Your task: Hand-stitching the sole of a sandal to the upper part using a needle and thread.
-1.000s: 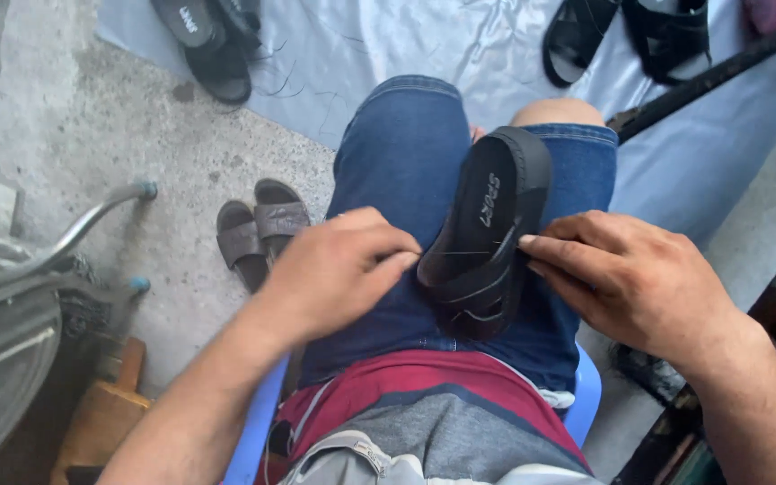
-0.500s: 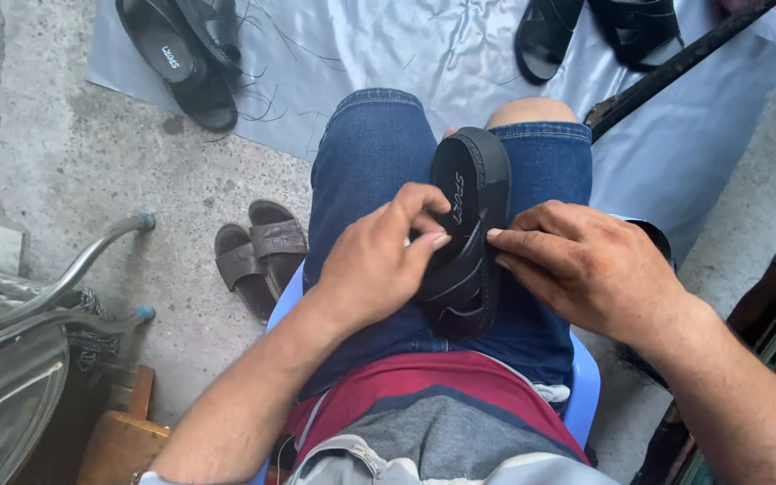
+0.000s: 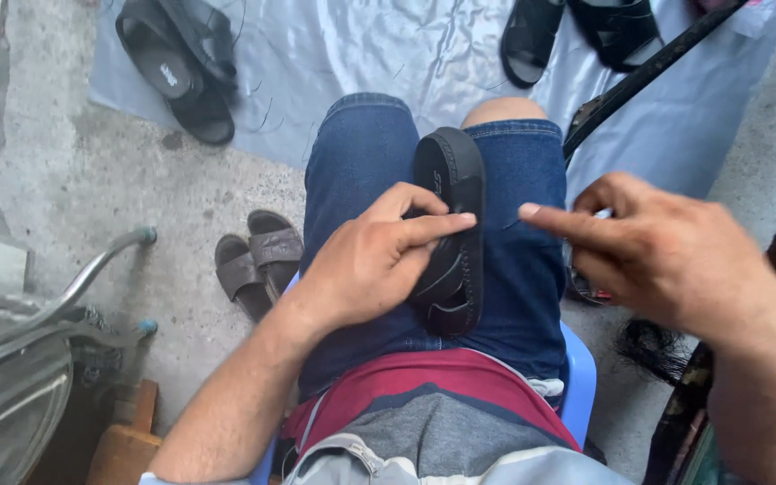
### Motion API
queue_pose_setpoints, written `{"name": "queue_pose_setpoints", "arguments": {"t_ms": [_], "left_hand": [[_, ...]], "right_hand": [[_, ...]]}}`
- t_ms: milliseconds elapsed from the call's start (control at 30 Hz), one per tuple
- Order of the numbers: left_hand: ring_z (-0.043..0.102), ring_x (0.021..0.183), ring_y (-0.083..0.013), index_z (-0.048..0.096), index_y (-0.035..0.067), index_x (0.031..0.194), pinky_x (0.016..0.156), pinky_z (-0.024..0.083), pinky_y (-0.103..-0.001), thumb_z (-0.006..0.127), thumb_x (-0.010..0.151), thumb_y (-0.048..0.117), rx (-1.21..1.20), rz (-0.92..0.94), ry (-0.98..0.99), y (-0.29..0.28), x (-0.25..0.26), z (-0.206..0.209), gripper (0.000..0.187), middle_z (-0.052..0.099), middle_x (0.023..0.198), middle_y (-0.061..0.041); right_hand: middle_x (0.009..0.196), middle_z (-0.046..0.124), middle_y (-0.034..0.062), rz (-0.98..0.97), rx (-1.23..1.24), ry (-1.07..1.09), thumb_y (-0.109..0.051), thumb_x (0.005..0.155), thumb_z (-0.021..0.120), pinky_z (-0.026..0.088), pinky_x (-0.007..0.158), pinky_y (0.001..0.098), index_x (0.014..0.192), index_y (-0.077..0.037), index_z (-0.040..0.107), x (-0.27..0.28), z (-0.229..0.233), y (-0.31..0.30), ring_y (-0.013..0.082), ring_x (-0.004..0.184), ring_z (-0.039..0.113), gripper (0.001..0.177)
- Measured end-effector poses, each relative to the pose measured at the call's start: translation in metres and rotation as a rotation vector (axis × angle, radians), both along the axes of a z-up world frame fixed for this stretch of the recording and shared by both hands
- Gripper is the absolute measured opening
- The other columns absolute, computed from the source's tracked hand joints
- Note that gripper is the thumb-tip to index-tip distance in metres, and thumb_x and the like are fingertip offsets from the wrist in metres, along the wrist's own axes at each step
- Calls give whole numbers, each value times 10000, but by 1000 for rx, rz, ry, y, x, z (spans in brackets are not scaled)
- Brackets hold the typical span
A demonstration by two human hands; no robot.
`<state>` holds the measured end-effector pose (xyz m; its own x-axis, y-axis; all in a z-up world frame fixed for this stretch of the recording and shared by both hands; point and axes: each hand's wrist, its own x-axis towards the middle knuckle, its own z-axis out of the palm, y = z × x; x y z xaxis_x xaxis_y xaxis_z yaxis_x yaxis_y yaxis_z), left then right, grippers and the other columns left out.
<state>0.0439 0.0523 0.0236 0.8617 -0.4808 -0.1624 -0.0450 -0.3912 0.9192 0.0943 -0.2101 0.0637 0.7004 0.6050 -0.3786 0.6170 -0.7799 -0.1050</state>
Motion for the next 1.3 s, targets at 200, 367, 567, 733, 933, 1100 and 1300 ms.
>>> {"name": "queue_pose_setpoints", "arguments": {"t_ms": [200,367,567,733,933,1100,1300], "left_hand": [[621,878,-219,562,256,1174,519,523,-456,627,804,379,209,135,-196,-24,-8,-2,396,470,1077,-41],[596,814,-142,667,232,916,583,514,-357,582,837,296,128,257,-197,-28,-9,-11,132,495,946,17],[604,613,-145,658,164,918,495,521,-260,626,820,164,-56,296,-145,-23,-11,-19,103,506,943,-20],[614,723,-233,659,139,846,564,521,-333,625,794,167,97,303,-498,-35,-28,-18,68,502,1029,-58],[583,741,-174,679,188,862,589,498,-277,621,812,214,257,413,-780,-46,-43,-44,81,506,1080,-21],[589,776,-180,684,192,843,627,520,-290,627,814,207,210,427,-731,-41,-43,-40,65,501,1093,-12],[599,786,-180,690,215,851,660,533,-298,645,808,215,151,453,-653,-37,-43,-39,61,498,1107,0]], "right_hand": [[957,526,-37,44,226,97,-239,802,546,476,453,350,1290,-353,472,-10,-2,6,151,654,575,506],[682,656,-12,-303,299,264,-474,675,693,497,541,334,1351,-359,363,-22,-15,27,160,565,632,761],[705,675,20,-341,925,182,-198,786,647,525,585,334,900,-149,674,-39,-38,51,238,673,675,127],[797,624,15,-173,575,-56,-284,821,618,522,532,387,839,-170,655,-34,-20,42,270,642,641,121],[736,541,27,-187,330,-200,-307,760,640,526,474,409,787,-165,634,-50,-39,45,286,568,618,145],[672,512,39,-301,404,-38,-341,711,669,513,472,448,709,-122,575,-44,-53,42,320,582,616,238],[347,365,103,-916,1571,1424,-96,731,556,297,204,241,740,67,494,-59,-57,23,162,227,396,174]]}}
